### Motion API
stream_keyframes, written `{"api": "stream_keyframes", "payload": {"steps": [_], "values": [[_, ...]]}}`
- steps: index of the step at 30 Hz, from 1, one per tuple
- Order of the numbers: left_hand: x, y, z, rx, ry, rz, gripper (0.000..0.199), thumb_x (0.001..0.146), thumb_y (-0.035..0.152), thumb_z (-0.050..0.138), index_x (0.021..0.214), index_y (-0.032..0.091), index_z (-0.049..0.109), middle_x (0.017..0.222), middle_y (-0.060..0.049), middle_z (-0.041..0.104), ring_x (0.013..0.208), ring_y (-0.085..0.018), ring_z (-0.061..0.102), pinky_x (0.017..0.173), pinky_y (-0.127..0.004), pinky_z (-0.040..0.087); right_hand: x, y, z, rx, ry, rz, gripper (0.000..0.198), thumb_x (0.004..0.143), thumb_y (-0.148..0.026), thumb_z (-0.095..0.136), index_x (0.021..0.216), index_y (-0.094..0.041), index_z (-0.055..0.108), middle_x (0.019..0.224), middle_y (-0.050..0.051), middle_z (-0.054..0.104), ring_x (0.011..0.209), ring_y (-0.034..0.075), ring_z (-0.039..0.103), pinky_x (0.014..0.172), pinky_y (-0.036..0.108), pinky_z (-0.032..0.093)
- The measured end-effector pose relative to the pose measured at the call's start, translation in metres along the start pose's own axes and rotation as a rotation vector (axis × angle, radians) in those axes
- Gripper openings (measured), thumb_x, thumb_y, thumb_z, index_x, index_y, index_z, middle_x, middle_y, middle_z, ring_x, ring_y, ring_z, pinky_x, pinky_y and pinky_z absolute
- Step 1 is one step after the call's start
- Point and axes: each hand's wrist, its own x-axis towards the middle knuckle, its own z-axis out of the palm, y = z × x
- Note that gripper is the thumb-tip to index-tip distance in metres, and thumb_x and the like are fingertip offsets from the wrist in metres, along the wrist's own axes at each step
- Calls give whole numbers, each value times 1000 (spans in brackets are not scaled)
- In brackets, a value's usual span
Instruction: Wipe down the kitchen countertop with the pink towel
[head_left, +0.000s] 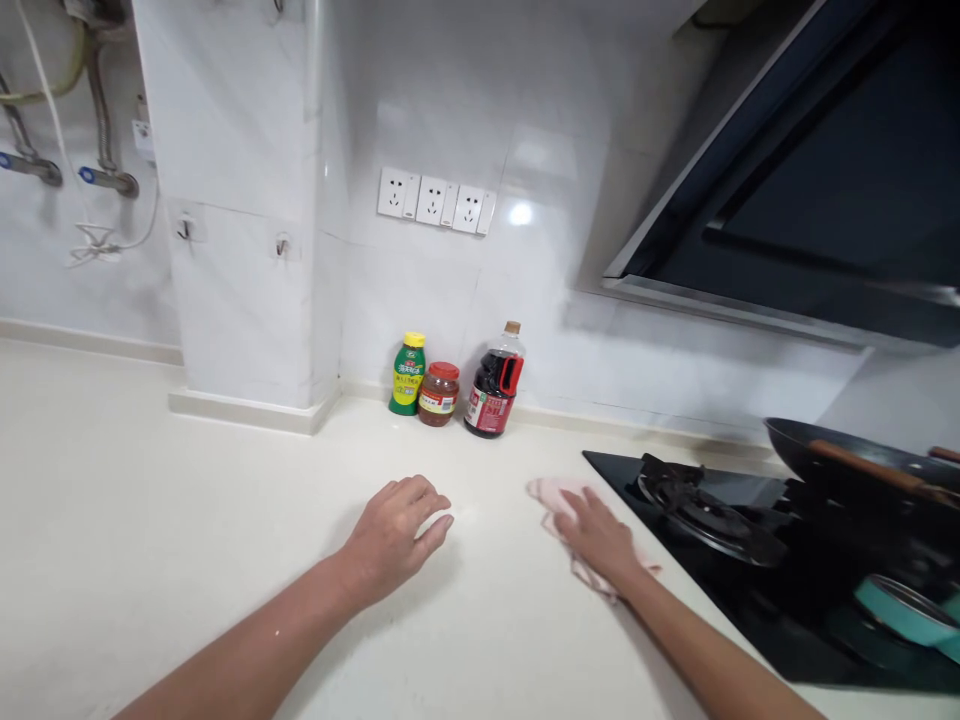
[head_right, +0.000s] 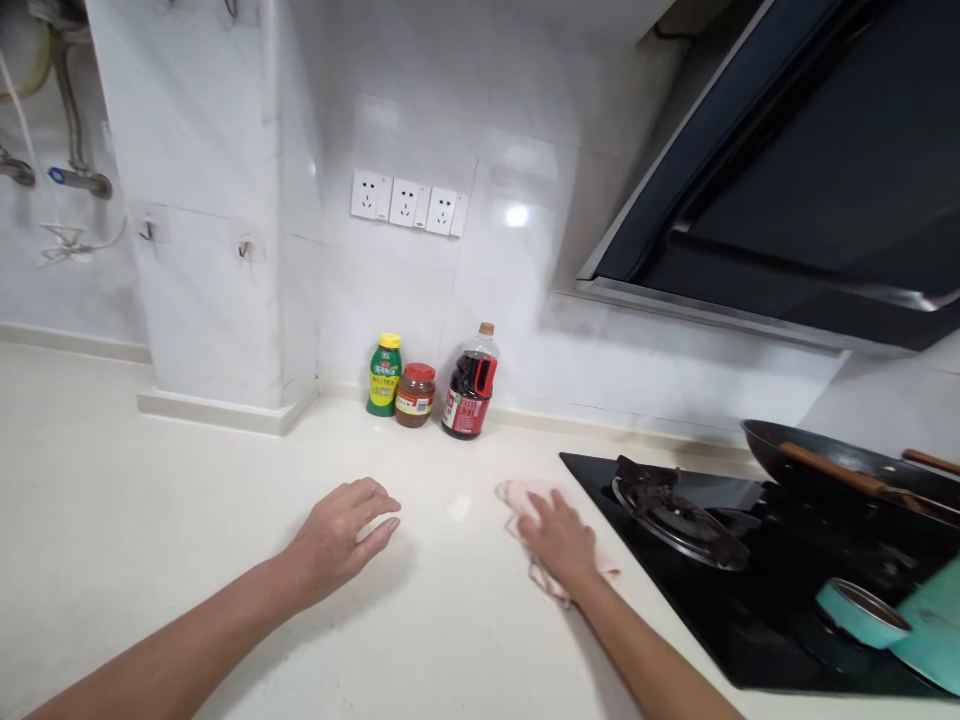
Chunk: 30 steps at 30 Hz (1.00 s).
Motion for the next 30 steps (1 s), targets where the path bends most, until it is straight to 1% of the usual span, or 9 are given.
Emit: {"api": "stream_keyframes", "payload": {"steps": [3,5,10,13,16,20,22,26,30], "values": [[-3,-4,5,-16,-13,-27,18,98,26,51,100,18,66,91,-5,68,82,-17,64,73,-31,49,-23,15,-23,-34,-46,150,50,102,-51,54,145,-27,45,155,11,31,138,35,33,112,60,31],[-5,-8,7,-23,-9,-42,19,99,28,50,99,19,67,90,-5,69,81,-17,65,73,-30,49,-39,6,-30,-8,-103,167,51,101,-48,53,148,-32,42,159,9,23,143,37,24,112,64,28],[-5,-14,5,-45,-3,-94,23,100,31,48,100,19,68,91,-5,69,82,-16,65,74,-28,49,-77,-38,-37,285,-205,-239,58,98,-50,56,151,-40,35,163,1,6,147,33,6,117,65,13],[-5,-15,2,-51,-25,-126,25,100,31,47,99,19,68,89,-5,69,80,-15,65,73,-28,49,-100,-27,-47,356,-237,-267,52,101,-50,50,150,-37,37,162,2,11,147,28,11,119,60,13],[-4,-13,1,-62,-69,-147,26,100,32,46,97,20,69,88,-4,69,78,-15,64,71,-28,48,-120,18,-58,240,-178,-48,51,101,-52,47,149,-34,41,160,4,20,145,28,20,119,58,20],[-2,-9,-1,-89,-106,-169,27,99,31,45,95,20,69,89,-4,70,78,-15,64,70,-27,49,-138,77,-73,-75,-15,476,43,102,-48,50,143,-33,49,155,4,32,137,28,35,114,49,35],[-1,-7,-1,-103,-103,-174,27,99,31,45,94,21,69,90,-4,70,79,-15,64,70,-27,49,-141,92,-83,-169,17,637,41,102,-47,57,139,-29,52,150,8,38,131,30,42,111,53,38],[0,-6,-2,-107,-100,-191,26,98,32,46,93,21,70,90,-4,70,78,-15,64,68,-26,49,-139,95,-96,-214,32,717,33,102,-43,61,129,-25,57,140,9,47,120,27,51,103,50,46],[0,-7,0,-123,-122,-207,27,97,33,47,92,21,70,89,-4,70,79,-16,65,68,-26,49,-131,67,-89,-207,-5,705,44,101,-47,60,138,-24,50,145,11,42,125,31,46,106,55,41]]}}
